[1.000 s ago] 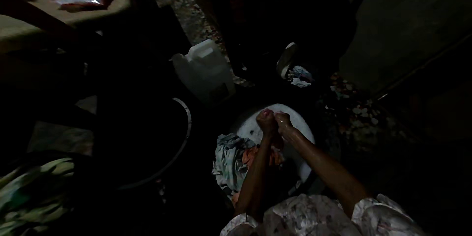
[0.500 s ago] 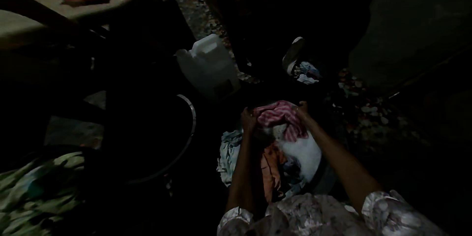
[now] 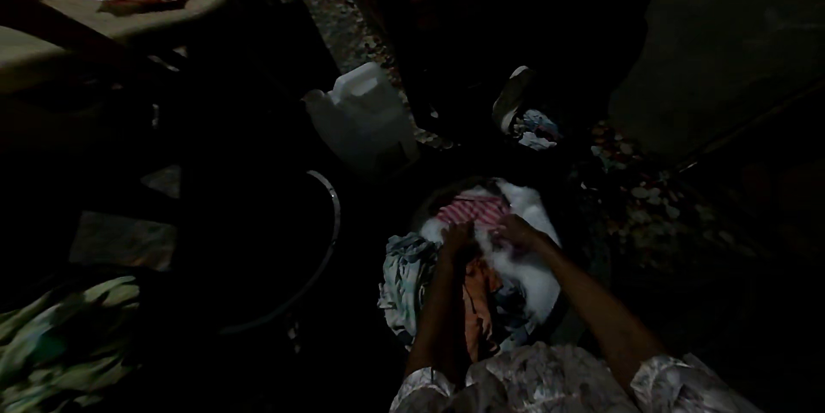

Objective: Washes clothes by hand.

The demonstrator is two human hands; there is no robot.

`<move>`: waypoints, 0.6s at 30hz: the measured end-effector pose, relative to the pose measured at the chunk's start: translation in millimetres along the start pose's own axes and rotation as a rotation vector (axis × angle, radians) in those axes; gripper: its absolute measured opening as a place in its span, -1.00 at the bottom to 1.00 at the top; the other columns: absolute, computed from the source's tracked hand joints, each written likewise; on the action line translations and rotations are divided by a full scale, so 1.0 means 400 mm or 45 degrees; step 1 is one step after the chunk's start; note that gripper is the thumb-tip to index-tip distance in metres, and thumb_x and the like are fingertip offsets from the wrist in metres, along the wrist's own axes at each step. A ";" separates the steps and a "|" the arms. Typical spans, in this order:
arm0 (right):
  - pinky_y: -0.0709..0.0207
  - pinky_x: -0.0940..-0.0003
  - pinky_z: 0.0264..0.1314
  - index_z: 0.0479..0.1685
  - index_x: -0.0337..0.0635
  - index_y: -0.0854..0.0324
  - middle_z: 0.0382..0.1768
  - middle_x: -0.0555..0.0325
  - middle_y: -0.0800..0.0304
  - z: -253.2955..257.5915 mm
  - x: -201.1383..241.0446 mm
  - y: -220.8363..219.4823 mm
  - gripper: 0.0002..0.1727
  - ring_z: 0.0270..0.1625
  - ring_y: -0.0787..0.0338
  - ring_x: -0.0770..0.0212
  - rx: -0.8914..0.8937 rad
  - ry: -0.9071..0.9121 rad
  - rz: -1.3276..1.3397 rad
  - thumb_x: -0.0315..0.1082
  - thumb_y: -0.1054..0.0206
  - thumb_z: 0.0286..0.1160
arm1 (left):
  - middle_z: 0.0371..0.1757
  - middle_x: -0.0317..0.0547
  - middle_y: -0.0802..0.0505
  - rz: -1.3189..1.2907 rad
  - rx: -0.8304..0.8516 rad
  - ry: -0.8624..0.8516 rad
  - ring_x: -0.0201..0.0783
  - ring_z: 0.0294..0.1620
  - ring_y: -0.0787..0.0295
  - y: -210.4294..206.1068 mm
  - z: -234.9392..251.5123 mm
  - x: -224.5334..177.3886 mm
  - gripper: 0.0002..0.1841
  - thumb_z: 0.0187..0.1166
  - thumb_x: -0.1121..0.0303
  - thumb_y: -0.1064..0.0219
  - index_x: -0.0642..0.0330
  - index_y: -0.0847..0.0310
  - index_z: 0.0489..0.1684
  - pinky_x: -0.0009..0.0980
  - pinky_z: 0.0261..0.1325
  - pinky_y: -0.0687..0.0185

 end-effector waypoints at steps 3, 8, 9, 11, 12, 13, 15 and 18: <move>-0.49 0.03 0.46 0.31 -0.46 -0.62 0.24 -0.32 -0.71 -0.057 0.137 0.120 -0.59 0.27 -0.71 -0.06 0.046 0.194 0.149 -0.29 -0.29 0.69 | 0.65 0.34 -0.48 -0.046 0.015 0.062 0.36 0.74 -0.20 0.007 -0.010 0.013 -0.37 0.66 0.12 -0.30 0.29 -0.39 0.65 0.39 0.72 0.07; -0.57 0.58 -0.29 -0.20 -0.41 -0.70 -0.45 0.24 -0.71 -0.160 0.238 0.298 -0.87 -0.45 -0.61 0.54 -0.203 0.587 0.630 -0.48 -0.31 0.56 | 0.21 0.22 -0.76 -1.010 -0.472 -0.095 -0.11 0.24 -0.67 0.106 -0.021 0.072 -0.66 0.60 0.51 -0.29 0.52 -0.58 0.27 -0.22 0.39 -0.54; -0.58 0.59 -0.35 -0.27 -0.34 -0.70 -0.51 0.30 -0.70 -0.169 0.219 0.320 -0.90 -0.50 -0.62 0.55 -0.286 0.640 0.790 -0.50 -0.30 0.51 | 0.02 0.04 -0.77 -1.315 -0.597 -0.186 -0.36 -0.01 -0.67 0.126 -0.034 0.066 -0.71 0.56 0.59 -0.19 0.54 -0.58 0.19 -0.44 0.13 -0.61; -0.66 0.51 -0.28 -0.19 -0.21 -0.69 -0.46 0.32 -0.75 -0.140 0.131 0.316 -0.80 -0.43 -0.70 0.50 -0.380 0.595 1.097 -0.36 -0.15 0.60 | -0.13 -0.12 -0.78 -1.817 -0.764 -0.232 -0.52 -0.20 -0.69 0.140 -0.054 0.035 -0.71 0.72 0.55 0.02 0.52 -0.53 0.20 -0.53 -0.06 -0.67; -0.71 0.39 -0.15 0.01 -0.24 -0.68 -0.32 0.21 -0.79 -0.114 0.083 0.284 -0.68 -0.29 -0.76 0.39 -0.375 0.492 1.230 -0.24 -0.04 0.75 | -0.12 -0.13 -0.80 -1.935 -0.808 -0.194 -0.52 -0.20 -0.72 0.141 -0.060 0.009 -0.68 0.81 0.46 0.08 0.48 -0.51 0.25 -0.51 -0.06 -0.70; -0.73 0.30 -0.07 0.20 -0.26 -0.61 -0.20 0.11 -0.79 -0.088 0.046 0.238 -0.56 -0.18 -0.79 0.29 -0.364 0.350 1.349 -0.11 0.06 0.86 | -0.03 -0.04 -0.77 -1.940 -0.809 -0.141 -0.48 -0.13 -0.68 0.142 -0.069 -0.025 -0.63 0.88 0.39 0.10 0.49 -0.45 0.36 -0.50 0.01 -0.66; -0.73 0.27 -0.10 0.30 -0.23 -0.55 -0.16 0.08 -0.77 -0.060 0.018 0.150 -0.41 -0.17 -0.78 0.27 -0.416 0.154 1.458 0.05 0.21 0.90 | 0.10 0.17 -0.74 -1.820 -0.803 -0.066 -0.37 0.01 -0.63 0.146 -0.078 -0.104 -0.57 0.90 0.34 0.09 0.59 -0.42 0.41 -0.47 0.18 -0.57; -0.65 0.24 -0.05 0.25 -0.31 -0.60 -0.05 -0.05 -0.76 -0.033 0.007 0.045 -0.42 -0.13 -0.74 0.20 -0.477 -0.236 1.423 0.04 0.09 0.88 | -0.29 -0.01 -0.75 -1.895 -0.925 -0.016 -0.34 -0.25 -0.67 0.114 -0.065 -0.181 -0.56 0.91 0.26 0.08 0.50 -0.62 -0.05 -0.37 -0.02 -0.66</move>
Point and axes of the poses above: each hand's wrist, its own z-axis towards the middle knuckle, its own y-axis out of the back of the hand, x = y × z, the point moved 7 cm from there along z, towards the middle knuckle
